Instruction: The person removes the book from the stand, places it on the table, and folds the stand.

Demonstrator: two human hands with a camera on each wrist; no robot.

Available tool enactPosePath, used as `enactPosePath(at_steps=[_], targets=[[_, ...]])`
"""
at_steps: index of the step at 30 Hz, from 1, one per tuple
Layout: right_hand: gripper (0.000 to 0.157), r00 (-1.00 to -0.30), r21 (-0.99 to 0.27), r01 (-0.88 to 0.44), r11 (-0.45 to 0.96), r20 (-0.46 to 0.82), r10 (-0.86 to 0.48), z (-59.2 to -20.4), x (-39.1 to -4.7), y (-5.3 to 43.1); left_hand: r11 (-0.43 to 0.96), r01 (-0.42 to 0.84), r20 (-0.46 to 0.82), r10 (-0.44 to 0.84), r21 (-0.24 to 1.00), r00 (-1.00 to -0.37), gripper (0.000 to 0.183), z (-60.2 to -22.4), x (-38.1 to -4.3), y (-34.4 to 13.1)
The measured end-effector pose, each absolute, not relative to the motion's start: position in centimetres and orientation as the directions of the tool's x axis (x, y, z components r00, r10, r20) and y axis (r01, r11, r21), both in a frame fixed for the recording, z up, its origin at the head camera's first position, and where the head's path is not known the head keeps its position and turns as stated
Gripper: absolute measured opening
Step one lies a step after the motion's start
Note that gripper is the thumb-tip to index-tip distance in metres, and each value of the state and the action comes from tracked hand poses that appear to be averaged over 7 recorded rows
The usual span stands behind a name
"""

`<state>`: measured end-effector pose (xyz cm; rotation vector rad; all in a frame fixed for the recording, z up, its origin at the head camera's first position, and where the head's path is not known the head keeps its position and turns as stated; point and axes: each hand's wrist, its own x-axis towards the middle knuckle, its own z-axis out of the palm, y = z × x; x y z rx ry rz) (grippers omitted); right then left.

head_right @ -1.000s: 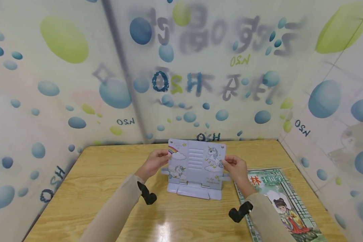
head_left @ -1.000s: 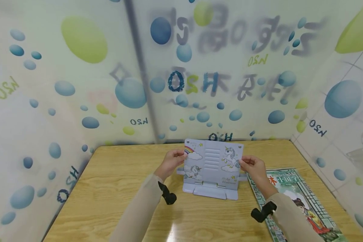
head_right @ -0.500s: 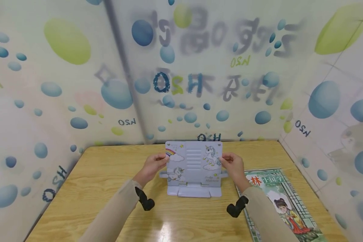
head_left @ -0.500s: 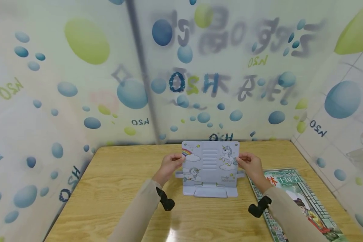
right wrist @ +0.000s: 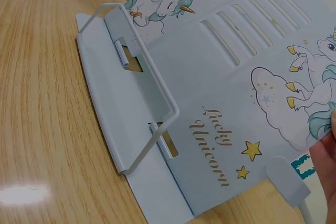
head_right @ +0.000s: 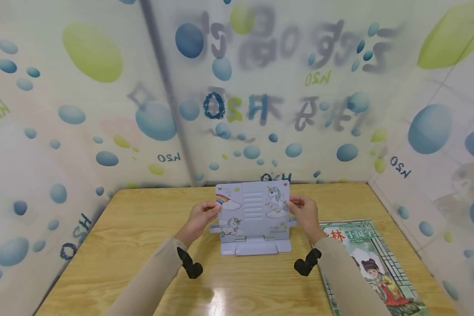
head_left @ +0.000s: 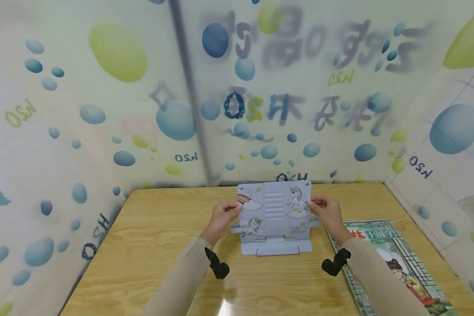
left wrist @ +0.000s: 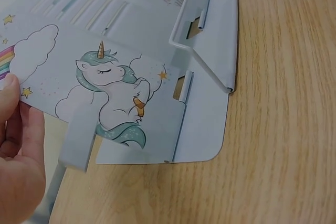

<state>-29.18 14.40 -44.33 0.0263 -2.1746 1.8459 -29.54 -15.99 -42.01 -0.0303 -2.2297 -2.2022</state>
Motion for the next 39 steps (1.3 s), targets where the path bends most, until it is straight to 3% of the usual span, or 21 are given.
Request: enactPosePath(at_steps=[13,25,33,39], targets=[[0.026,-0.962,-0.961,-0.22,0.17,0.243,0.125,-44.1,-30.4,14.1,0.003,0.064,0.064,0.055,0.998,-0.996,0.018,-42.4,-28.7,-16.6],[0.028,-0.97,-0.971,-0.234,0.048,0.237,0.063,-44.3,-31.2,14.2,-0.032,0.086,0.088,0.061,0.996,-0.994,0.006,-42.6,-27.3,-16.8],[0.032,-0.974,-0.965,-0.217,0.146,0.224,0.038,-43.7,-31.7,13.9,-0.018,0.083,0.083,0.025,0.996,-0.996,0.008,-42.7,-26.4,-16.4],[0.029,-0.973,-0.965,-0.22,0.145,0.227,0.03,-43.8,-32.1,13.6,-0.033,0.115,0.116,0.013,0.993,-0.993,0.008,-43.0,-25.8,-16.1]])
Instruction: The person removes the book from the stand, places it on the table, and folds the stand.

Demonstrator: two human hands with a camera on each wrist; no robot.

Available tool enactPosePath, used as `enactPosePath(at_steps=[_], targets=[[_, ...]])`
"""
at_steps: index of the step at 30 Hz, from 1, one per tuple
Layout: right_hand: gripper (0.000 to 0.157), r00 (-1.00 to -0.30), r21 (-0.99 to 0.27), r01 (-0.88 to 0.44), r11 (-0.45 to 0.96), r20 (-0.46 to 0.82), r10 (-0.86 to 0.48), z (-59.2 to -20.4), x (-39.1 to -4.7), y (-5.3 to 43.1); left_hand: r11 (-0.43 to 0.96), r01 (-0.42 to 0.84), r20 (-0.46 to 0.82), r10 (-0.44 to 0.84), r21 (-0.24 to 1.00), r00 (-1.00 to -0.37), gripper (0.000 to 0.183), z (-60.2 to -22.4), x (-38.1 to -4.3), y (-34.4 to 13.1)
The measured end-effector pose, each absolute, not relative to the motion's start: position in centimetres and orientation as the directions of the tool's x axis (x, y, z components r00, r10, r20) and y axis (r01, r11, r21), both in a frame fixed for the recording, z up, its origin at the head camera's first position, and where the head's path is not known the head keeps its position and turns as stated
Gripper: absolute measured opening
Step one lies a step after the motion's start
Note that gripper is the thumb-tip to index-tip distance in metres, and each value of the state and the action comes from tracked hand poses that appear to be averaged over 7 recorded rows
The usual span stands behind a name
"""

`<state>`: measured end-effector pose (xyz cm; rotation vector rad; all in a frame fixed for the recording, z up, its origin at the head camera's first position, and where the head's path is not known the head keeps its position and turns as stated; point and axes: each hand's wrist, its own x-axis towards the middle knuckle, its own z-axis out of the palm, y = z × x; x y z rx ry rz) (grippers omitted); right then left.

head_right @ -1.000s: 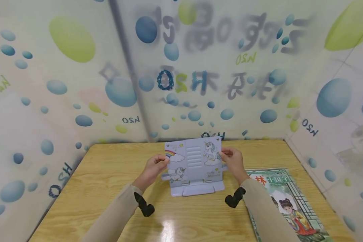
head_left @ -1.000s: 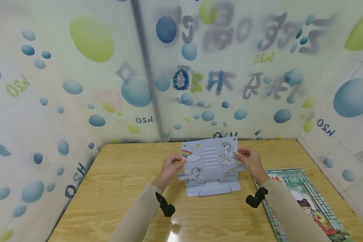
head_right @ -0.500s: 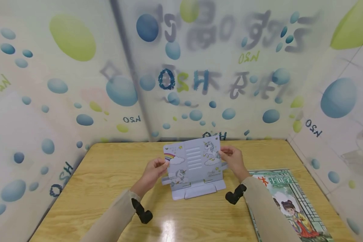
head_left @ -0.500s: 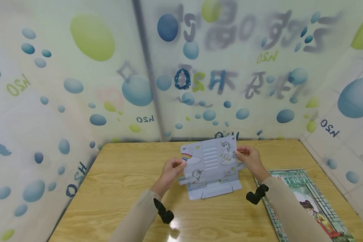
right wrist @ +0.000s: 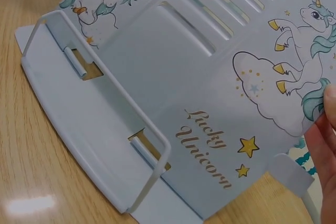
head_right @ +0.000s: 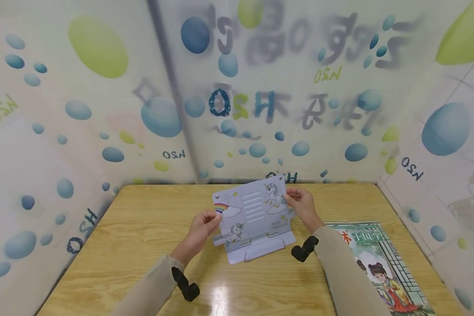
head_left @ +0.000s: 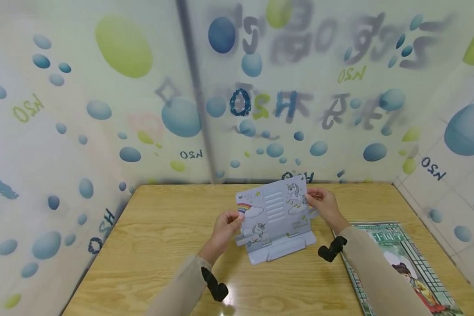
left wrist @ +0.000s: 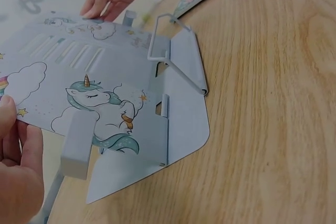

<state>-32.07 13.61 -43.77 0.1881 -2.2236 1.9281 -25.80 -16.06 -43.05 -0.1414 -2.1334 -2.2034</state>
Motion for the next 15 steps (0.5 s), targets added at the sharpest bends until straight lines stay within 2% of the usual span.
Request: enactPosePath(at_steps=[15], targets=[[0.034,-0.973,-0.964,-0.227,0.136,0.229,0.0,-43.6,-32.9,13.2,-0.095,0.11,0.109,-0.017,0.989,-0.994,0.007,-43.8,-24.4,-15.5]])
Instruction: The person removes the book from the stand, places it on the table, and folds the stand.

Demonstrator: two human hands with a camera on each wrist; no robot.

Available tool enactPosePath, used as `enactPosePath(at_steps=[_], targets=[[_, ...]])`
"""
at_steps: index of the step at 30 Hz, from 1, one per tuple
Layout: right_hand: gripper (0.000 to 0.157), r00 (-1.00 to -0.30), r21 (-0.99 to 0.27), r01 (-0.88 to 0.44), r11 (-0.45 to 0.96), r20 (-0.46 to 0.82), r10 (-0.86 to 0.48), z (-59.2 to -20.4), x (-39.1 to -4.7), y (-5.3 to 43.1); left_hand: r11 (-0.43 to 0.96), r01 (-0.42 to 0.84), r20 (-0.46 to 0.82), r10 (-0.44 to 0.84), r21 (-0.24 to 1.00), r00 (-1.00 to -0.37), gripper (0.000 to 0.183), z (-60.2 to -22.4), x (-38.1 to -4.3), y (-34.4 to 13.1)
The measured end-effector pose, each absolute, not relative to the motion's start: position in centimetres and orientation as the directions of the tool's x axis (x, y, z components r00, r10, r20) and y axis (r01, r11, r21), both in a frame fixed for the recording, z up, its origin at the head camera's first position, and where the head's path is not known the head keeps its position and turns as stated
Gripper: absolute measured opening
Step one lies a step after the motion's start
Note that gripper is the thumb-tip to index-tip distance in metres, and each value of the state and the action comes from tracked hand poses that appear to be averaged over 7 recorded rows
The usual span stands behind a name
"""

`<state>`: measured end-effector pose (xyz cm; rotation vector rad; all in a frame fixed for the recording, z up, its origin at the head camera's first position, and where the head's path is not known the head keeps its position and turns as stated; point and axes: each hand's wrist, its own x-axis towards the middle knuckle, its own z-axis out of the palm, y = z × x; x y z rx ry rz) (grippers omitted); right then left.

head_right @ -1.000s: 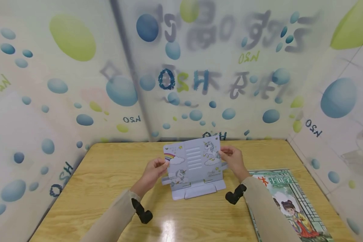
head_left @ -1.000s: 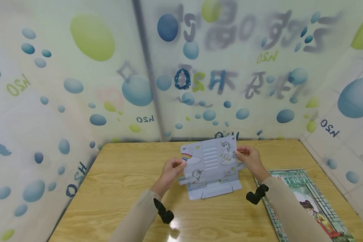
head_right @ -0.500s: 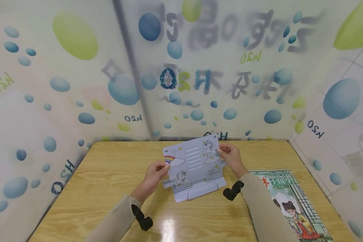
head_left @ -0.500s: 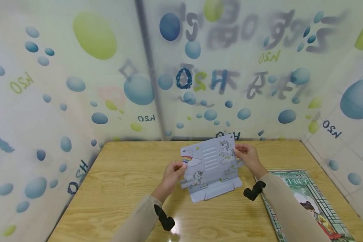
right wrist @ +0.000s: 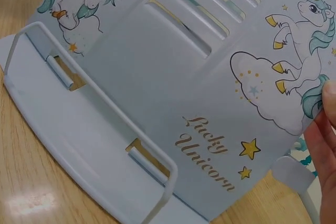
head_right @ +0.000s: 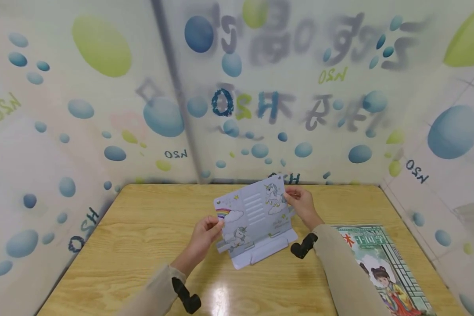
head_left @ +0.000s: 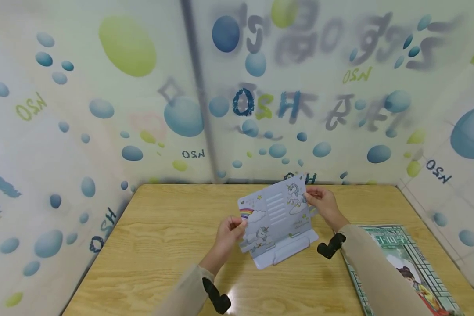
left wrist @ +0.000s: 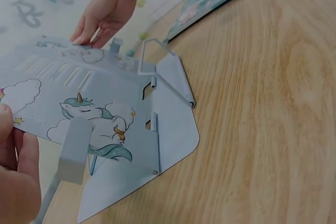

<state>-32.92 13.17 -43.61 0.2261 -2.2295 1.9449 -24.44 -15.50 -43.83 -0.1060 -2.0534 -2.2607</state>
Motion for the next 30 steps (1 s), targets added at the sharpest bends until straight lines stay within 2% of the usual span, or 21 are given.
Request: enactPosePath(at_steps=[14,20,30], targets=[[0.035,-0.969,-0.961,-0.248,0.125,0.246,-0.025,-43.5,-33.6,12.7,-0.089,0.086,0.08,-0.067,0.992,-0.995,0.008,-43.7,-22.8,-14.7],[0.035,-0.976,-0.966,-0.219,0.134,0.214,-0.048,-43.1,-33.7,12.4,-0.146,0.096,0.082,-0.099,0.985,-0.992,0.005,-44.1,-22.2,-14.3],[0.032,-0.974,-0.965,-0.225,0.134,0.219,-0.06,-42.9,-34.0,12.0,-0.228,0.117,0.088,-0.137,0.967,-0.987,0.013,-44.5,-21.3,-13.6]])
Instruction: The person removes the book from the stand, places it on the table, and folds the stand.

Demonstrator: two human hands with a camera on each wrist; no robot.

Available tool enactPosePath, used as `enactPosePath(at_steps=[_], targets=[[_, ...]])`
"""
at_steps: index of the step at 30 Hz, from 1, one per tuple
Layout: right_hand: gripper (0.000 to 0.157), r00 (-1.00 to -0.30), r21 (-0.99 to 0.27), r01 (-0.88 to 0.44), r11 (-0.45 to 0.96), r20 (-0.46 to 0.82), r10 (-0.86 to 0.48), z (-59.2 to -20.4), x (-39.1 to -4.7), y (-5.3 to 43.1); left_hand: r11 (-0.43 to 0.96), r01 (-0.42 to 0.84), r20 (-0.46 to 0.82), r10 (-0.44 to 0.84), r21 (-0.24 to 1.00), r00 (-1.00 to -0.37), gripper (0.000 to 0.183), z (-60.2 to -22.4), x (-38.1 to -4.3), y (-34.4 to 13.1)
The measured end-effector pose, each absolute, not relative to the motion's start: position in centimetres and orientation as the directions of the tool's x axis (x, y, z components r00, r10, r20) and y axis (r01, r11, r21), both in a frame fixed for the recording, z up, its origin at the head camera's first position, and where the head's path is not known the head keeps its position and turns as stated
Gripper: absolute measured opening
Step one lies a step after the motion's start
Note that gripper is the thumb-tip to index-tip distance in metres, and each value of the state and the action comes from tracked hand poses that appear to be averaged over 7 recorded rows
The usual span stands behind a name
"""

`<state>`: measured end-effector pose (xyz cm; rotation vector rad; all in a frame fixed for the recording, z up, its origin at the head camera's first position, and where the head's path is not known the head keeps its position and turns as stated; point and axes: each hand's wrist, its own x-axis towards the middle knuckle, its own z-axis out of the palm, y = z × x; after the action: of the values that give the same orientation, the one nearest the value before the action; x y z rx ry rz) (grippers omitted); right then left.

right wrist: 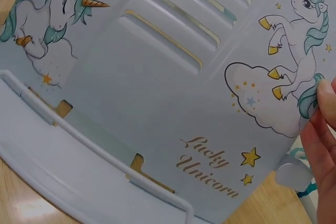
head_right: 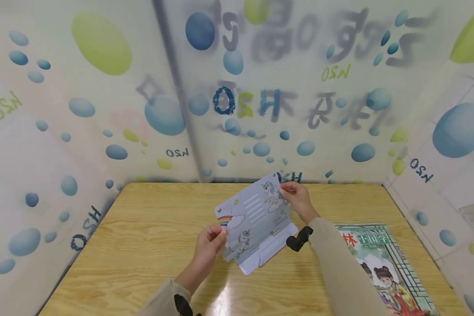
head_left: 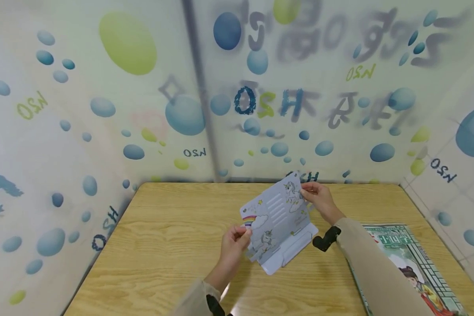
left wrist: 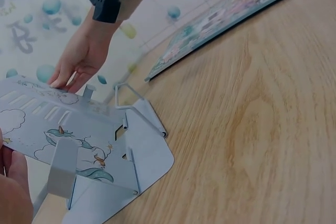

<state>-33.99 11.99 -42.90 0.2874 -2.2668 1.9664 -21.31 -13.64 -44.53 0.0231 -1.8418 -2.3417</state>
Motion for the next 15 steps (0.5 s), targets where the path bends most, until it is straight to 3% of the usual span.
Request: enactPosePath(at_steps=[15], targets=[[0.033,-0.977,-0.973,-0.202,0.115,0.192,-0.096,-42.66,-34.48,11.51,-0.282,0.111,0.068,-0.158,0.953,-0.985,0.017,-45.01,-20.39,-13.32]])
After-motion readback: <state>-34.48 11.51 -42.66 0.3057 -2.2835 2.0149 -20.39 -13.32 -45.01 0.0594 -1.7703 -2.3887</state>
